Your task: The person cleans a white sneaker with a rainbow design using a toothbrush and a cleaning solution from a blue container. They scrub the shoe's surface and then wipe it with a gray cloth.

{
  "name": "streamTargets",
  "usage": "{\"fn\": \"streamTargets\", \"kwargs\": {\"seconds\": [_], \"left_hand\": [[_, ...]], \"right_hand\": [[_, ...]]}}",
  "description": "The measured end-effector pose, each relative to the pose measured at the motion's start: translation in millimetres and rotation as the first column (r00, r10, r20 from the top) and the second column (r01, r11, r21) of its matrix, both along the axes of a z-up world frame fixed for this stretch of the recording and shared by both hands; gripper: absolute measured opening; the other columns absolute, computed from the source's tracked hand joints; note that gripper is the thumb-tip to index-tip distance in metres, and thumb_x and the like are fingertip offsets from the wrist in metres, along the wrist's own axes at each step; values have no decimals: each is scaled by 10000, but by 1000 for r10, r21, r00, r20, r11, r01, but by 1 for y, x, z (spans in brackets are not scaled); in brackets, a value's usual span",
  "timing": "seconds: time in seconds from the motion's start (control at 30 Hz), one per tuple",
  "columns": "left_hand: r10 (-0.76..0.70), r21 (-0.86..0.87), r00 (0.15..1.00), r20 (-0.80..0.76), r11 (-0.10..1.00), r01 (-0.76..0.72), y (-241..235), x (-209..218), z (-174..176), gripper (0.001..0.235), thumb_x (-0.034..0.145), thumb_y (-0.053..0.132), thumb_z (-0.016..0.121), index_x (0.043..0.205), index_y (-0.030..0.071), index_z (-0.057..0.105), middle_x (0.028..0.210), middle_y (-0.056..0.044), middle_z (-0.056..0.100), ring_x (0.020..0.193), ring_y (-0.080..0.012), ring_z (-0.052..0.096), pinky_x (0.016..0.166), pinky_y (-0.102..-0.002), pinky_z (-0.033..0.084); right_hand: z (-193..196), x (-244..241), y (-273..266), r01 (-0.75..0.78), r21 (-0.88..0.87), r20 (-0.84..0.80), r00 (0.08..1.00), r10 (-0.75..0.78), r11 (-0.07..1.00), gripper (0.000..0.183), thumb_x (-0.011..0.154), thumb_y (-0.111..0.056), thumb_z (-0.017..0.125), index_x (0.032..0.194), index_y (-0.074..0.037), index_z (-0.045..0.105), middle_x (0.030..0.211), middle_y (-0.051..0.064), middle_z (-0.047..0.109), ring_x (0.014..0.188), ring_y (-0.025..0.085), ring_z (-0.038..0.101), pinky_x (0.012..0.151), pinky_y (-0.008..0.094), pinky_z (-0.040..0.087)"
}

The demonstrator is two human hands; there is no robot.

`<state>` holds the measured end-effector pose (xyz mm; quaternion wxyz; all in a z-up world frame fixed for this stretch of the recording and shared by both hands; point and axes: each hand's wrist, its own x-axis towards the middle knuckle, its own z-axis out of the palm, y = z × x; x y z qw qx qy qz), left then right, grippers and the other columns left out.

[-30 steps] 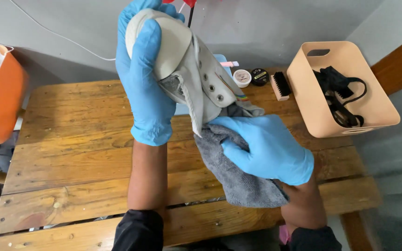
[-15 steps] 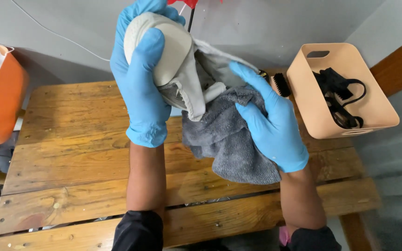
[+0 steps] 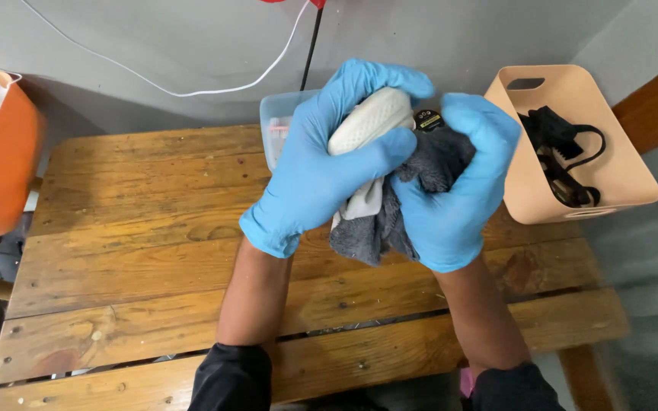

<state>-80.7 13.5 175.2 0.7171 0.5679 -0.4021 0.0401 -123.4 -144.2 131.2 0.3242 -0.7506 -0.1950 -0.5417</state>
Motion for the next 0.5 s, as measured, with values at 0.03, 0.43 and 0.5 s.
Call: {"fn": "streamTargets", "kwargs": {"seconds": [0.03, 0.43, 0.5], "left_hand": [[-79, -50, 997, -27, 996, 77, 2, -2, 0, 260, 997, 146, 633, 1254, 126, 598, 1270, -10, 635, 1240, -160, 622, 1151, -313, 537], [42, -262, 989, -138, 962, -78, 19, -22, 16, 370, 901, 304, 619, 1181, 64, 648, 1157, -93, 683, 1093, -229, 687, 1009, -358, 617], [39, -284, 985, -167, 955, -86, 18, -25, 19, 382, 888, 301, 624, 1173, 47, 647, 1119, -129, 689, 1042, -248, 698, 957, -366, 635]], "right_hand": [[0, -4, -1, 65, -14, -138, 988, -67, 998, 363, 922, -46, 691, 1253, -35, 543, 1235, 154, 580, 1121, 343, 632, 991, 453, 561], [11, 3, -43, 67, -226, -696, 687, -209, 972, 172, 961, -186, 557, 1040, -77, 664, 729, 93, 680, 644, 281, 552, 641, 426, 447], [14, 4, -57, 96, -330, -760, 563, -325, 939, 281, 994, -309, 565, 862, -70, 631, 708, 156, 678, 663, 415, 608, 586, 511, 393]]}}
